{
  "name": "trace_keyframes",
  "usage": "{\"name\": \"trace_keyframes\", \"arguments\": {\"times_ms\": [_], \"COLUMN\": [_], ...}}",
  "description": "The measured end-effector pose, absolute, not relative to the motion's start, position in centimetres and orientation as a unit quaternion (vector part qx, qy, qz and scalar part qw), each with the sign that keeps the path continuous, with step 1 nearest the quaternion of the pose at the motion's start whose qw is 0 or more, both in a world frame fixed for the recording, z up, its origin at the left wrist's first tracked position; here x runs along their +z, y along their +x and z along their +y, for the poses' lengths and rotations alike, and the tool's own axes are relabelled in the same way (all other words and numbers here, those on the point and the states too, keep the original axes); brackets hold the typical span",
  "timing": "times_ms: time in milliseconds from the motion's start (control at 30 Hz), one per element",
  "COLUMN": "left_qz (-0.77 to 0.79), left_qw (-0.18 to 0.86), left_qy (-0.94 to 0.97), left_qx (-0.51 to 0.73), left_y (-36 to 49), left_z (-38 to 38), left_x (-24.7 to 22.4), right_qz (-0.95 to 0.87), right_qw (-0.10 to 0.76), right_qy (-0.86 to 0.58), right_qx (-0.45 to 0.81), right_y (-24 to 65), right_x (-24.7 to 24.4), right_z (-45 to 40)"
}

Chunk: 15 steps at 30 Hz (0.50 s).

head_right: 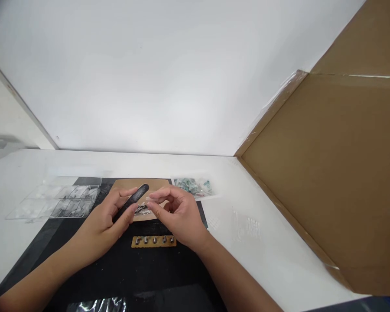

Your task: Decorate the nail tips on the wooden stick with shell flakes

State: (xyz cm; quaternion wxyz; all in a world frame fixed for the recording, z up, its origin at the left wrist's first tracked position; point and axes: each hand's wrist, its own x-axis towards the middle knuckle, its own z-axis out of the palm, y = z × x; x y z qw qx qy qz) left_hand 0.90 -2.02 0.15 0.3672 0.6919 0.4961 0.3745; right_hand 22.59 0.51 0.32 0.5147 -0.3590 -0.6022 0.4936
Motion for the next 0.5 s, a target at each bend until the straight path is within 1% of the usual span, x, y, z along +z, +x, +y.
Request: {"name": "trace_keyframes", "arguments": {"times_ms": [100,200,333,400,500], "left_qz": [0.481,0.470,0.436,0.416,0.390], "left_qw": [0.451,0.544,0.622,0.653,0.690], "left_qy": [0.643,0.581,0.524,0.501,0.470], "left_qx": [0.389,0.381,0.385,0.387,0.387], "left_y": [1.3,1.6,1.8,1.9,2.1], "left_z": [-2.2,-2.4,-2.6,-2.6,-2.8], "left_x": [0.2,0.7,1.4,1.6,1.7], "right_qz": [-0.638,-0.650,-0.649,-0.672,-0.721], "right_qw": [0.509,0.525,0.542,0.541,0.541], "right_qy": [-0.345,-0.340,-0.361,-0.373,-0.377], "right_qx": [0.464,0.432,0.394,0.340,0.212], "right_y": [22.8,22.8,22.5,22.2,21.9], "right_x": [0.5,0.2,-0.4,-0.5,-0.4], "right_z": [0.4,0.4,0.3,0.2,0.0]}}
